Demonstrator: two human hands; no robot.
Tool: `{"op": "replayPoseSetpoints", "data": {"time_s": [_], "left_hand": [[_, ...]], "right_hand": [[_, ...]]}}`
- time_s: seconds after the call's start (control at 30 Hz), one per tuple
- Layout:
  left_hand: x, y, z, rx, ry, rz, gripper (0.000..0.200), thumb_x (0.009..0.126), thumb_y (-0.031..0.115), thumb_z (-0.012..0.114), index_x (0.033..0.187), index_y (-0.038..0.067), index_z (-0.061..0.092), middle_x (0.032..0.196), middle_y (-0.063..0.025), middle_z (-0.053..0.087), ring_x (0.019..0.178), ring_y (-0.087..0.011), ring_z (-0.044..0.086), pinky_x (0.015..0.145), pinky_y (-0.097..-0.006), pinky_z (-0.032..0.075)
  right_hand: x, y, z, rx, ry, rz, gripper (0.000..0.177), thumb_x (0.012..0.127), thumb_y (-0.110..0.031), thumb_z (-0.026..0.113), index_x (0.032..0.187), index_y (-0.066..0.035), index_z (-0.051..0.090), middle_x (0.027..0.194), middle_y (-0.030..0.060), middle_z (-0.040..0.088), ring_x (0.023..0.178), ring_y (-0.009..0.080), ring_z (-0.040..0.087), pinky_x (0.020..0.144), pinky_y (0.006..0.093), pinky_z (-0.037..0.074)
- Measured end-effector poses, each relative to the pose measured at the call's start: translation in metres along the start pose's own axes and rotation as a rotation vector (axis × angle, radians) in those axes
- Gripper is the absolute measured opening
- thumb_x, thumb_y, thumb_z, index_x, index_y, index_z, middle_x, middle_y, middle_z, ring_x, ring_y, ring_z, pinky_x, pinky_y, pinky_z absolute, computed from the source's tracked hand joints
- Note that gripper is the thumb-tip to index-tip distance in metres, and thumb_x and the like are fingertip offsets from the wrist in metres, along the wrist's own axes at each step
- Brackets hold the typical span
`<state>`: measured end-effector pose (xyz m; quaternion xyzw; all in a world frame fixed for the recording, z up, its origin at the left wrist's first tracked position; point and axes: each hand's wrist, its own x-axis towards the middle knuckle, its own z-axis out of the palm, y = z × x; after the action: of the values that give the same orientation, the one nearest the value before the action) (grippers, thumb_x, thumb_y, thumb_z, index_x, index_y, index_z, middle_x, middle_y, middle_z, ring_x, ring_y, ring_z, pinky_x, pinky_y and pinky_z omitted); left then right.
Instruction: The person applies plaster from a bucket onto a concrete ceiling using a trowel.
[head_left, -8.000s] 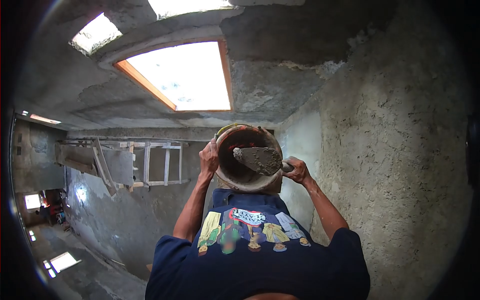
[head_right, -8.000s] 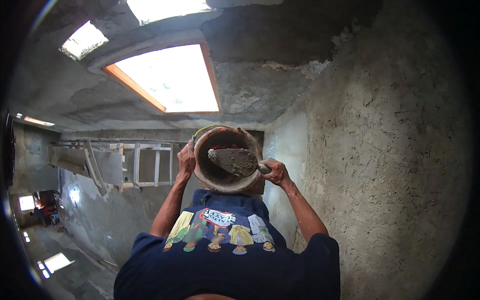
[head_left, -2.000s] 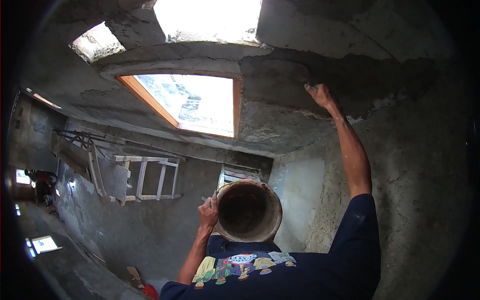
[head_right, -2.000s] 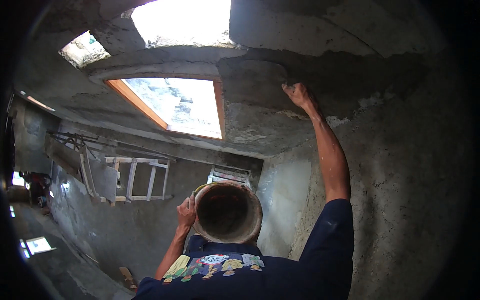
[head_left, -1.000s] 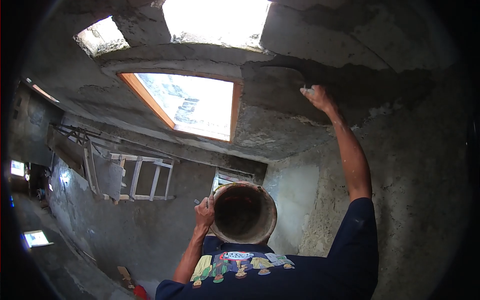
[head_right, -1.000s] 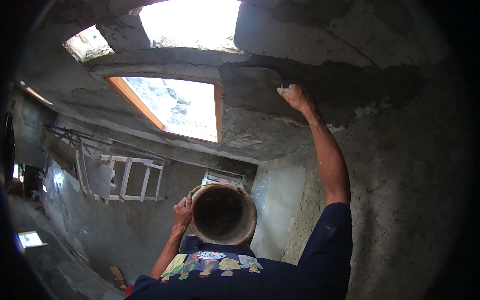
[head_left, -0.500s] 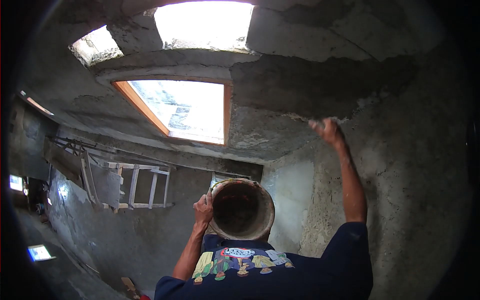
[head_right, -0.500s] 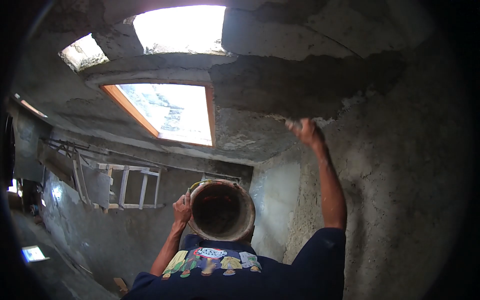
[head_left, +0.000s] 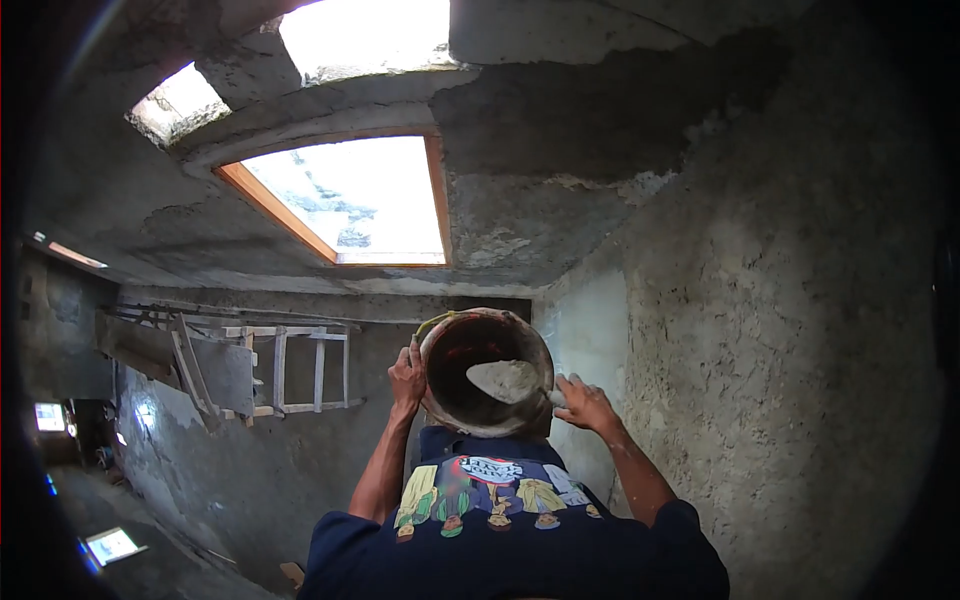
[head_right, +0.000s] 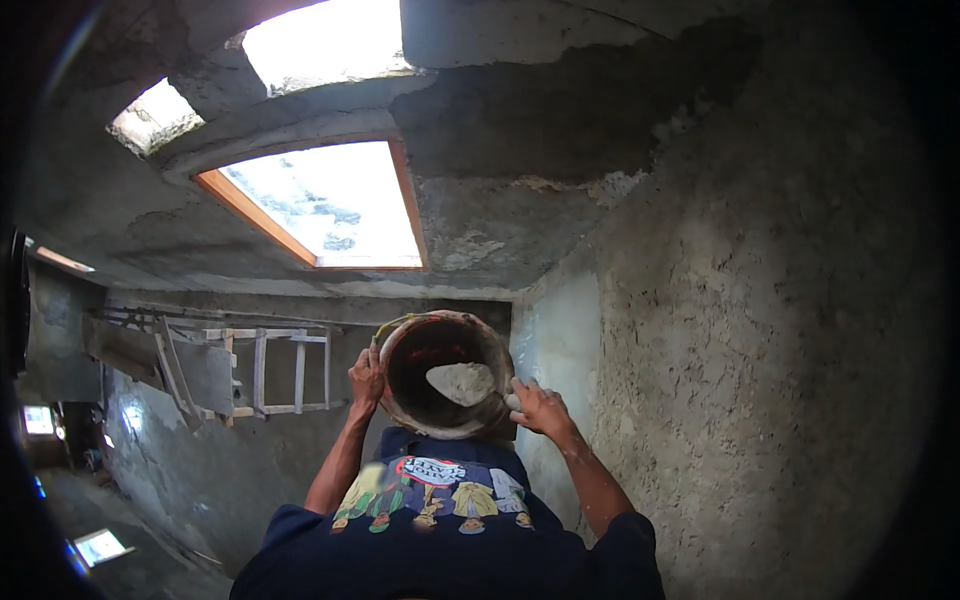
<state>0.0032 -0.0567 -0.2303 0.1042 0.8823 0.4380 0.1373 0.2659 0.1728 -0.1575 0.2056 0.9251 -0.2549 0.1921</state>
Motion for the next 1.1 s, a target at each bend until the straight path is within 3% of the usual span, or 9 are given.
{"op": "replayPoseSetpoints", "data": {"time_s": [0.07, 0.2, 0.27, 0.33, 0.4, 0.43, 0.6, 0.87, 1.1], "left_hand": [[-0.001, -0.002, 0.0, 0.044, 0.009, 0.08, 0.043, 0.097, 0.036, 0.046, 0.076, -0.001, 0.053, 0.067, -0.025, 0.056, 0.068, -0.0432, 0.06, 0.057, -0.0473, 0.042], [0.002, -0.014, 0.003, 0.023, 0.081, 0.057, 0.044, 0.097, 0.037, 0.047, 0.077, -0.002, 0.056, 0.069, -0.0246, 0.06, 0.073, -0.0439, 0.061, 0.06, -0.0478, 0.044], [0.002, -0.008, -0.004, 0.106, -0.058, 0.047, 0.047, 0.094, 0.041, 0.051, 0.079, -0.003, 0.059, 0.072, -0.0245, 0.062, 0.076, -0.0446, 0.062, 0.063, -0.0478, 0.046], [-0.002, 0.001, -0.012, 0.101, -0.098, 0.037, 0.048, 0.093, 0.043, 0.052, 0.081, -0.004, 0.06, 0.072, -0.0247, 0.062, 0.076, -0.0449, 0.062, 0.063, -0.0479, 0.046], [-0.002, 0.005, -0.014, 0.097, -0.137, 0.028, 0.05, 0.091, 0.044, 0.053, 0.083, -0.004, 0.061, 0.072, -0.025, 0.062, 0.076, -0.0452, 0.062, 0.064, -0.048, 0.047], [-0.003, 0.005, -0.014, 0.091, -0.141, 0.044, 0.048, 0.091, 0.043, 0.055, 0.083, -0.004, 0.06, 0.073, -0.0257, 0.062, 0.078, -0.0452, 0.062, 0.065, -0.0476, 0.047], [-0.008, 0.006, -0.001, 0.116, -0.129, 0.155, 0.04, 0.09, 0.035, 0.055, 0.084, -0.005, 0.059, 0.076, -0.0277, 0.06, 0.081, -0.0458, 0.06, 0.068, -0.0471, 0.047], [-0.029, 0.041, 0.007, 0.055, -0.169, 0.111, 0.037, 0.091, 0.03, 0.053, 0.082, -0.005, 0.055, 0.072, -0.0272, 0.06, 0.074, -0.0452, 0.061, 0.065, -0.0473, 0.046], [-0.032, 0.048, 0.001, 0.082, -0.155, 0.053, 0.038, 0.091, 0.032, 0.052, 0.082, -0.005, 0.054, 0.07, -0.0261, 0.06, 0.073, -0.0445, 0.061, 0.065, -0.0471, 0.046]], "right_hand": [[-0.003, -0.011, 0.015, -0.034, -0.018, 0.034, 0.053, 0.076, -0.032, 0.068, 0.117, -0.006, 0.046, 0.108, 0.0218, 0.053, 0.092, 0.041, 0.06, 0.079, 0.0492, 0.049], [0.013, -0.007, 0.057, -0.053, 0.067, 0.023, 0.056, 0.076, -0.032, 0.069, 0.12, -0.006, 0.046, 0.103, 0.0228, 0.055, 0.09, 0.0405, 0.061, 0.076, 0.0494, 0.049], [0.021, -0.02, 0.05, -0.07, 0.002, 0.088, 0.055, 0.076, -0.034, 0.069, 0.119, -0.007, 0.049, 0.102, 0.0219, 0.056, 0.09, 0.0397, 0.061, 0.077, 0.049, 0.049], [0.023, -0.017, 0.059, -0.111, 0.058, 0.074, 0.048, 0.077, -0.034, 0.068, 0.113, -0.007, 0.053, 0.1, 0.0199, 0.057, 0.088, 0.0377, 0.062, 0.074, 0.0485, 0.049], [0.022, -0.017, 0.063, -0.269, 0.286, -0.02, 0.041, 0.077, -0.033, 0.067, 0.107, -0.007, 0.054, 0.099, 0.0179, 0.058, 0.084, 0.0354, 0.062, 0.068, 0.0453, 0.048], [0.024, -0.018, 0.062, -0.325, 0.321, -0.03, 0.026, 0.08, -0.027, 0.063, 0.099, -0.01, 0.057, 0.097, 0.0141, 0.059, 0.082, 0.0305, 0.062, 0.065, 0.042, 0.047], [0.043, -0.008, 0.068, -0.57, 0.32, 0.015, 0.006, 0.082, -0.013, 0.056, 0.078, -0.014, 0.061, 0.079, 0.0062, 0.059, 0.071, 0.0209, 0.063, 0.058, 0.0371, 0.048], [0.031, -0.007, 0.061, -0.28, 0.163, -0.102, 0.011, 0.078, -0.014, 0.064, 0.082, -0.005, 0.062, 0.081, 0.0152, 0.062, 0.075, 0.0323, 0.067, 0.062, 0.0423, 0.054], [0.021, -0.017, 0.059, -0.218, 0.15, -0.176, 0.017, 0.076, -0.011, 0.064, 0.091, -0.006, 0.06, 0.084, 0.017, 0.061, 0.077, 0.0358, 0.066, 0.064, 0.0442, 0.054]]}}
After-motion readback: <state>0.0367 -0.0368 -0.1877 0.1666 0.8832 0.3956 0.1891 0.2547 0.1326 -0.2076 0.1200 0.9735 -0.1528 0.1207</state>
